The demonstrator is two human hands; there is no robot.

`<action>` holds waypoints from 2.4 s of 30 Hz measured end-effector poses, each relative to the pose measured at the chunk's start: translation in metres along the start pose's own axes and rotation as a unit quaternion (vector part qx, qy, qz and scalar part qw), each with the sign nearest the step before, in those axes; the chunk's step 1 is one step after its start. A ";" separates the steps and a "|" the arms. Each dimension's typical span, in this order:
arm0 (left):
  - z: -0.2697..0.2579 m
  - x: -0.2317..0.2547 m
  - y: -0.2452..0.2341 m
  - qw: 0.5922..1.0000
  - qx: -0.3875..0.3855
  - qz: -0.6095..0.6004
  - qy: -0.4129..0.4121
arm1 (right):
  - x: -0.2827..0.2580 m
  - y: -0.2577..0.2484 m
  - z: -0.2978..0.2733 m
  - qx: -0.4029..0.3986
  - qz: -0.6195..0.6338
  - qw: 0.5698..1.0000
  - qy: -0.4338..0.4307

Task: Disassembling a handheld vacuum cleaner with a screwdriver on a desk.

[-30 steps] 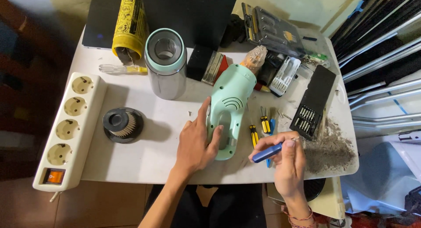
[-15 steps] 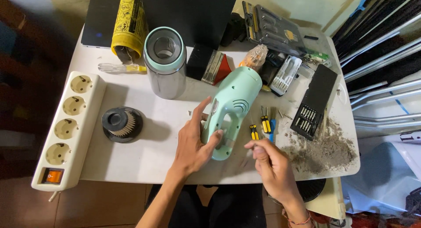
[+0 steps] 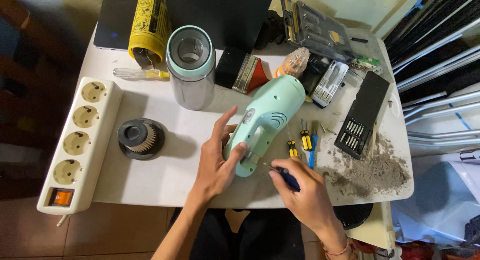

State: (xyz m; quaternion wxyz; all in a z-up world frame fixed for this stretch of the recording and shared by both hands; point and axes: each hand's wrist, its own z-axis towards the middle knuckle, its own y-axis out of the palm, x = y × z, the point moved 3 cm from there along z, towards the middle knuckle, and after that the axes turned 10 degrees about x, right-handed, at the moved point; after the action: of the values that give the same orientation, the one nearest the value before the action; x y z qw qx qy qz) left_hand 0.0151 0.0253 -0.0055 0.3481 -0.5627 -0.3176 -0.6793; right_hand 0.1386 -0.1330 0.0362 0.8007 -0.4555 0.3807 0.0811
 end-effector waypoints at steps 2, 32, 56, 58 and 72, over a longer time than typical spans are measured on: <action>-0.001 -0.001 0.000 1.000 -0.003 -0.006 -0.008 | -0.001 0.003 0.001 0.006 -0.009 1.000 -0.012; -0.001 0.000 0.001 0.998 0.004 0.056 0.012 | -0.019 0.007 0.014 -0.004 -0.066 0.995 -0.074; -0.002 0.005 0.001 0.998 0.014 0.047 0.038 | -0.030 0.009 0.020 -0.016 -0.156 0.973 -0.171; -0.002 0.005 0.002 0.998 0.011 0.048 0.032 | -0.027 0.008 0.021 -0.014 -0.157 0.973 -0.169; -0.001 -0.013 0.000 0.995 0.023 0.044 0.081 | 0.001 -0.012 -0.003 0.055 -0.038 0.994 -0.085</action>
State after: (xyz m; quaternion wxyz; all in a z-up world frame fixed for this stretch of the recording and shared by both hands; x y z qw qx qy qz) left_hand 0.0160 0.0258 -0.0188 0.4150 -0.5107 -0.2793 -0.6992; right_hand 0.1438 -0.1427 0.0427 0.8563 -0.4167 0.2976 0.0676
